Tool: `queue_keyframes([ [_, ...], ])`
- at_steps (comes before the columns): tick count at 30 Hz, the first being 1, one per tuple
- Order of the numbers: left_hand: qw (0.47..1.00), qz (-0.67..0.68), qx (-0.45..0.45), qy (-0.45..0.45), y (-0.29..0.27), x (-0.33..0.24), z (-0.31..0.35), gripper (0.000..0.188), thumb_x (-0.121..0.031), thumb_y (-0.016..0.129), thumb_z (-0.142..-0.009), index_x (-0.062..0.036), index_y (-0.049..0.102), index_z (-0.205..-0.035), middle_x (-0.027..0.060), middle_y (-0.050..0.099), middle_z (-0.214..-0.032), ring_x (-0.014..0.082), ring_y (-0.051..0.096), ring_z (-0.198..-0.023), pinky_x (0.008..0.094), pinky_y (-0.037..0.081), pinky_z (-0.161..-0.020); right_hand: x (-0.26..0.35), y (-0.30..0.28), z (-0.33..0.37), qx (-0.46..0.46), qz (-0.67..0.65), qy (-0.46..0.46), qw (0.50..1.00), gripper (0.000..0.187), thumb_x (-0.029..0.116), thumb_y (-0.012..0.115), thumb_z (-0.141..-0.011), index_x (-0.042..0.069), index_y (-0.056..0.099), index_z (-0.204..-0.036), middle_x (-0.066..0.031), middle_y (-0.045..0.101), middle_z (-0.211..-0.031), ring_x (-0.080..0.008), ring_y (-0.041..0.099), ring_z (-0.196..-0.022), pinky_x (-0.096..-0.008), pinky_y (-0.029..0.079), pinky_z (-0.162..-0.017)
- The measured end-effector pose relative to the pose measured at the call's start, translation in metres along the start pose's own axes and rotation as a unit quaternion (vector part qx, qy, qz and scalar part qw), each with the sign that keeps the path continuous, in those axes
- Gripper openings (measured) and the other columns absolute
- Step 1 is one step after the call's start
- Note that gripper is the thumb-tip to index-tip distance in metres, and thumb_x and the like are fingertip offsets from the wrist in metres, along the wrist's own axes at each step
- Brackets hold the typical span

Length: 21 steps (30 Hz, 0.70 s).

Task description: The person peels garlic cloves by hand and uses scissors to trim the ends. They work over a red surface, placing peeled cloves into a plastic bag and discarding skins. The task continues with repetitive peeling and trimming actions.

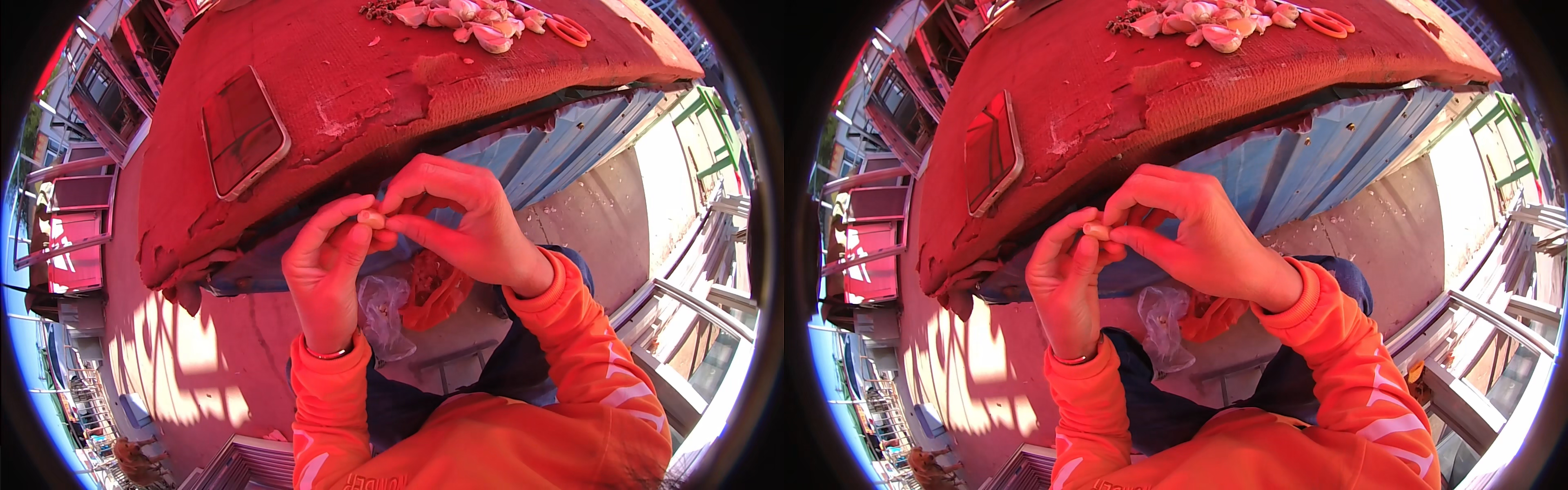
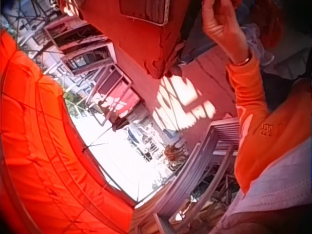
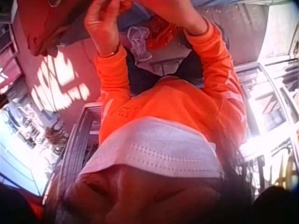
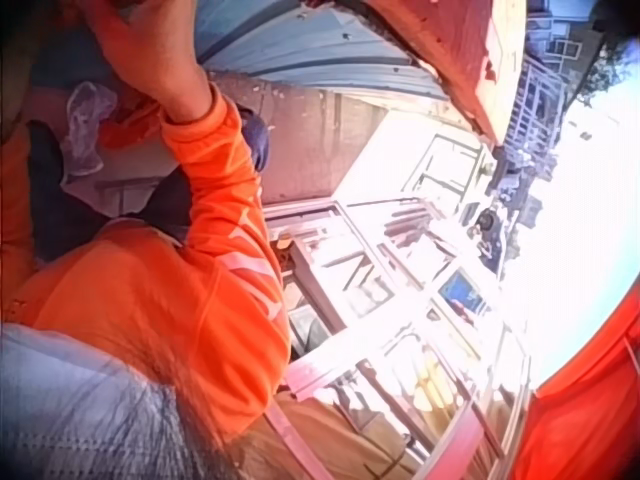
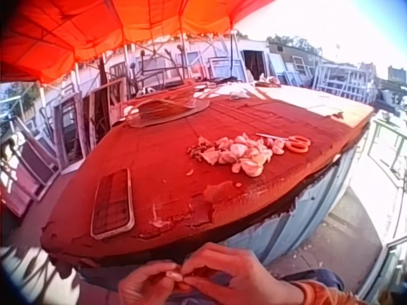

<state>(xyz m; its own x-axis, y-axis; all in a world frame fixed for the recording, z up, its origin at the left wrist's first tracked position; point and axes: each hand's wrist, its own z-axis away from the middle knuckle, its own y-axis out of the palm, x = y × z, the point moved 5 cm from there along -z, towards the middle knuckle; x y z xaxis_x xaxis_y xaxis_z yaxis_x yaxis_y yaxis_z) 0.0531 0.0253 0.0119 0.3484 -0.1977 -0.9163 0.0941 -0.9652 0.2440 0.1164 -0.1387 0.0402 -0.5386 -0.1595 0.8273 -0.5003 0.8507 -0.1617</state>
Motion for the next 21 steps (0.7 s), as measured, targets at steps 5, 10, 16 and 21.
queue_keyframes([
  [5, 0.999, -0.036, -0.026, 0.029, 0.0046, -0.0003, 0.0008, 0.025, -0.001, 0.065, -0.103, 0.0055, 0.07, -0.127, 0.0095, 0.073, -0.107, 0.018, 0.072, -0.092, 0.0312, 0.06, -0.083, -0.0002, 0.0002, -0.0006, -0.003, -0.011, -0.012, 1.0, 0.018, -0.01, 0.075, -0.088, -0.002, 0.07, -0.103, -0.0086, 0.066, -0.104, -0.0161, 0.072, -0.093, -0.0295, 0.059, -0.081],
  [10, 0.998, -0.04, -0.041, 0.004, 0.0032, 0.0006, 0.001, 0.023, -0.004, 0.067, -0.103, 0.0065, 0.069, -0.123, 0.0095, 0.074, -0.104, 0.0166, 0.072, -0.086, 0.0298, 0.059, -0.08, 0.0022, 0.0027, -0.0013, -0.034, 0.01, -0.044, 0.998, 0.018, -0.009, 0.075, -0.085, -0.001, 0.068, -0.099, -0.0093, 0.066, -0.096, -0.0203, 0.074, -0.086, -0.0308, 0.059, -0.077],
  [16, 0.998, -0.027, -0.053, -0.023, 0.0057, -0.0001, 0.001, 0.021, -0.012, 0.067, -0.104, 0.0037, 0.068, -0.118, 0.0072, 0.071, -0.099, 0.013, 0.067, -0.081, 0.0283, 0.058, -0.074, 0.0042, 0.0018, -0.0003, -0.045, 0.024, -0.056, 0.997, 0.021, -0.01, 0.075, -0.084, 0.0, 0.07, -0.101, -0.0094, 0.068, -0.098, -0.021, 0.074, -0.086, -0.0314, 0.059, -0.076],
  [21, 0.998, -0.008, -0.049, -0.043, 0.0037, -0.0013, 0.0016, 0.021, -0.012, 0.065, -0.105, 0.0044, 0.067, -0.118, 0.0069, 0.07, -0.097, 0.0132, 0.068, -0.08, 0.0273, 0.058, -0.073, 0.005, 0.0011, -0.0004, -0.043, 0.053, -0.071, 0.995, 0.023, -0.01, 0.076, -0.083, 0.001, 0.072, -0.103, -0.0099, 0.07, -0.098, -0.0228, 0.074, -0.086, -0.0319, 0.059, -0.076],
])
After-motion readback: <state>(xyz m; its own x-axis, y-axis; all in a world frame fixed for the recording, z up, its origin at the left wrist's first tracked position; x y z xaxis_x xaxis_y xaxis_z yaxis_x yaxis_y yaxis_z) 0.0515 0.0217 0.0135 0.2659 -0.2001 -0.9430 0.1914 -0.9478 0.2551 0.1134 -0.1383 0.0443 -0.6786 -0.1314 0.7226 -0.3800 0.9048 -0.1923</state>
